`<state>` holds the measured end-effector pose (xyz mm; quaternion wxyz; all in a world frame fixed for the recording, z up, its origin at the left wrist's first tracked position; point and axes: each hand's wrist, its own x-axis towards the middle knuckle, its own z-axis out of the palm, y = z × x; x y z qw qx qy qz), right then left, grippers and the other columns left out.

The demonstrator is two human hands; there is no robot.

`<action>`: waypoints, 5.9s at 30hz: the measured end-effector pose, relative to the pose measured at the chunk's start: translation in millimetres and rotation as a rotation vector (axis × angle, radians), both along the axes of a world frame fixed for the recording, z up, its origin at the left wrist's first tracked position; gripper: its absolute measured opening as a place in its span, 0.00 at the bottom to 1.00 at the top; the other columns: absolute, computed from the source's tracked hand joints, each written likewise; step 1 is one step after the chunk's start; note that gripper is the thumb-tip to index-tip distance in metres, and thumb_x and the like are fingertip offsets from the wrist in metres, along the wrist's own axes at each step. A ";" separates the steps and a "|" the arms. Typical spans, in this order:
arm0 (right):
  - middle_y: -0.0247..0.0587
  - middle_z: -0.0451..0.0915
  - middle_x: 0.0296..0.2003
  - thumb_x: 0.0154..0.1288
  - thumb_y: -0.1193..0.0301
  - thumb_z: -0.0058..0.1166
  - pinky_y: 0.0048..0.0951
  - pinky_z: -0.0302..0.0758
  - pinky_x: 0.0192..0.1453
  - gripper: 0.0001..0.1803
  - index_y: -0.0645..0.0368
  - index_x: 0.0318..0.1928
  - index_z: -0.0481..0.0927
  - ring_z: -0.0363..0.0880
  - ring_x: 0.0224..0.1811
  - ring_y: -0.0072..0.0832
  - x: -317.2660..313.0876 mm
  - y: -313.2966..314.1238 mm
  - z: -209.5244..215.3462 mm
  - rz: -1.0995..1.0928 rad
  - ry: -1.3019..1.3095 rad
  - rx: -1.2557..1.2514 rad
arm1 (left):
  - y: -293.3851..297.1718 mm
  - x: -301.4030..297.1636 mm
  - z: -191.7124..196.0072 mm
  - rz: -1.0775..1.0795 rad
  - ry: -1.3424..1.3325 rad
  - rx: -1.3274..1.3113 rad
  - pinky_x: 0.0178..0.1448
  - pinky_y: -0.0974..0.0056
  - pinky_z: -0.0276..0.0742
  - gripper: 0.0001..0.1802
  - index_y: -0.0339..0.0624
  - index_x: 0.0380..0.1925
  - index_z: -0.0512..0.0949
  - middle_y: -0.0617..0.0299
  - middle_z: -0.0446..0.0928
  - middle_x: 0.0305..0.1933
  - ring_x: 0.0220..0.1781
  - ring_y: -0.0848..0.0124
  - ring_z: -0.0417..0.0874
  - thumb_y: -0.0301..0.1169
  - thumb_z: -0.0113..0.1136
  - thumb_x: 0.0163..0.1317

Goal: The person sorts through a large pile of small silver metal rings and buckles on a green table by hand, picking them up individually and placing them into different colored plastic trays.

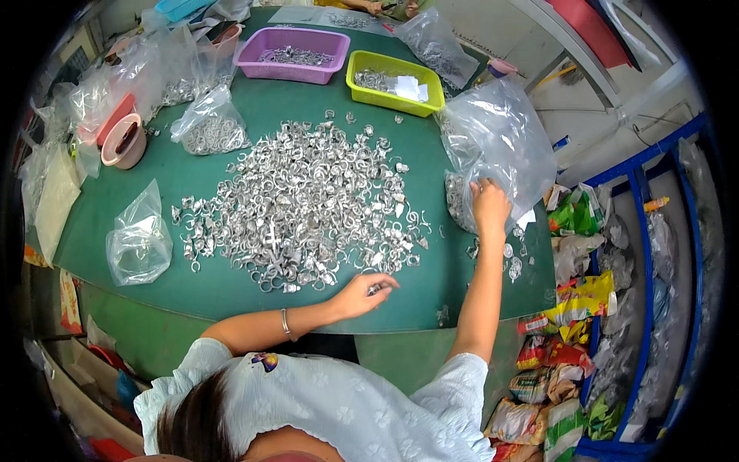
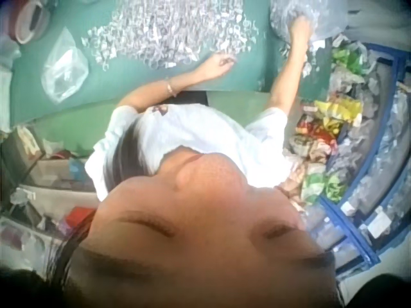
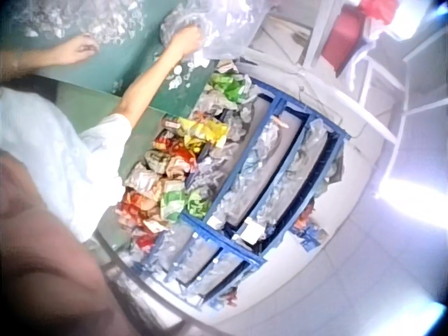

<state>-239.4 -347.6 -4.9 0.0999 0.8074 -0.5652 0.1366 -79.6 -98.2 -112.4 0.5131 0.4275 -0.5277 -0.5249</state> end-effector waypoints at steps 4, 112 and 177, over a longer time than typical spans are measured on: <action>0.49 0.78 0.41 0.57 0.74 0.50 0.41 0.72 0.48 0.13 0.58 0.44 0.78 0.76 0.45 0.46 57.2 8.5 -0.6 0.148 -0.103 -0.283 | 1.9 5.7 -4.9 -0.028 -0.006 0.095 0.28 0.70 0.75 0.11 0.40 0.43 0.75 0.62 0.75 0.29 0.26 0.79 0.74 0.26 0.50 0.62; 0.46 0.73 0.45 0.69 0.66 0.37 0.31 0.72 0.44 0.21 0.66 0.56 0.64 0.72 0.44 0.35 74.0 66.1 -37.7 0.411 -1.999 1.602 | -0.6 13.6 -4.8 -0.030 -0.067 -0.009 0.28 0.72 0.70 0.09 0.39 0.40 0.77 0.65 0.74 0.23 0.23 0.79 0.73 0.25 0.53 0.60; 0.42 0.65 0.28 0.50 0.66 0.62 0.36 0.65 0.42 0.25 0.54 0.51 0.74 0.66 0.34 0.40 165.9 135.3 -46.0 0.845 -0.259 0.273 | 0.8 8.4 -14.3 0.010 -0.064 -0.077 0.31 0.63 0.70 0.10 0.41 0.39 0.77 0.58 0.74 0.23 0.23 0.69 0.74 0.25 0.56 0.55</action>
